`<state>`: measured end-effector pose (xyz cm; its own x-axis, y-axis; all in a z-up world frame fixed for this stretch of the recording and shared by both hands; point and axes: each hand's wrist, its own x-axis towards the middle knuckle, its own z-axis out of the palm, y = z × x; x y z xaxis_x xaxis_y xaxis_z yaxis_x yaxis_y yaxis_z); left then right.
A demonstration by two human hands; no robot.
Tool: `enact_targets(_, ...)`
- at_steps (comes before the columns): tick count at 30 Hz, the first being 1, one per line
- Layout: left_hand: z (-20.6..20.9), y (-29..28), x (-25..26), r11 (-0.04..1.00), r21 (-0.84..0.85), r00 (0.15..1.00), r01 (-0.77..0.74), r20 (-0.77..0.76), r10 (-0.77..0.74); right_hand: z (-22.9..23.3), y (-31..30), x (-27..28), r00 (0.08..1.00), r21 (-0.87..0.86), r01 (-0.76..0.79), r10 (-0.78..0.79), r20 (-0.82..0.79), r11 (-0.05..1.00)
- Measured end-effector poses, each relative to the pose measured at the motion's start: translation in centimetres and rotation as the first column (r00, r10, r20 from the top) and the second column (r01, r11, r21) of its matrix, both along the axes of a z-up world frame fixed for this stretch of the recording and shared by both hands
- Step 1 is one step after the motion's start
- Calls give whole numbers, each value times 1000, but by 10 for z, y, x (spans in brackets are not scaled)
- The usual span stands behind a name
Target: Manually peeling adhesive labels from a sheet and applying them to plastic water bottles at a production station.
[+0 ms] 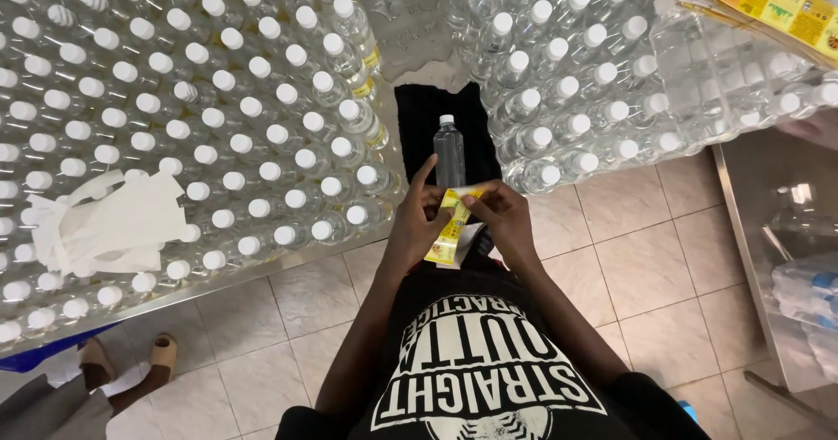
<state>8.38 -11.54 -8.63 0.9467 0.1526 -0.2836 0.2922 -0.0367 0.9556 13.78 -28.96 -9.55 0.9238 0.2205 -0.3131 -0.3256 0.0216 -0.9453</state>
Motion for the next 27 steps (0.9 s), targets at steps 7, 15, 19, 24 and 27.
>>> enact_targets(7,-13,-21,-29,947,215,943,-238,284,172,-31,6,-7,941,102,286,-259,-216,953)
enact_targets(15,-108,-48,-36,611,-630,873,-480,-413,260,-68,-2,-14,866,197,351,-238,-440,915)
enact_targets(19,-91,-47,-12,554,-596,813,-581,-400,422,-95,-5,-15,860,163,354,-253,-442,921)
enact_targets(24,-109,-51,-3,723,-278,772,-633,-305,558,-108,-4,-8,895,-8,292,-276,-350,957)
enact_targets(27,-123,-53,-2,696,-249,736,-674,-306,604,-118,-2,-2,884,-42,312,-307,-354,949)
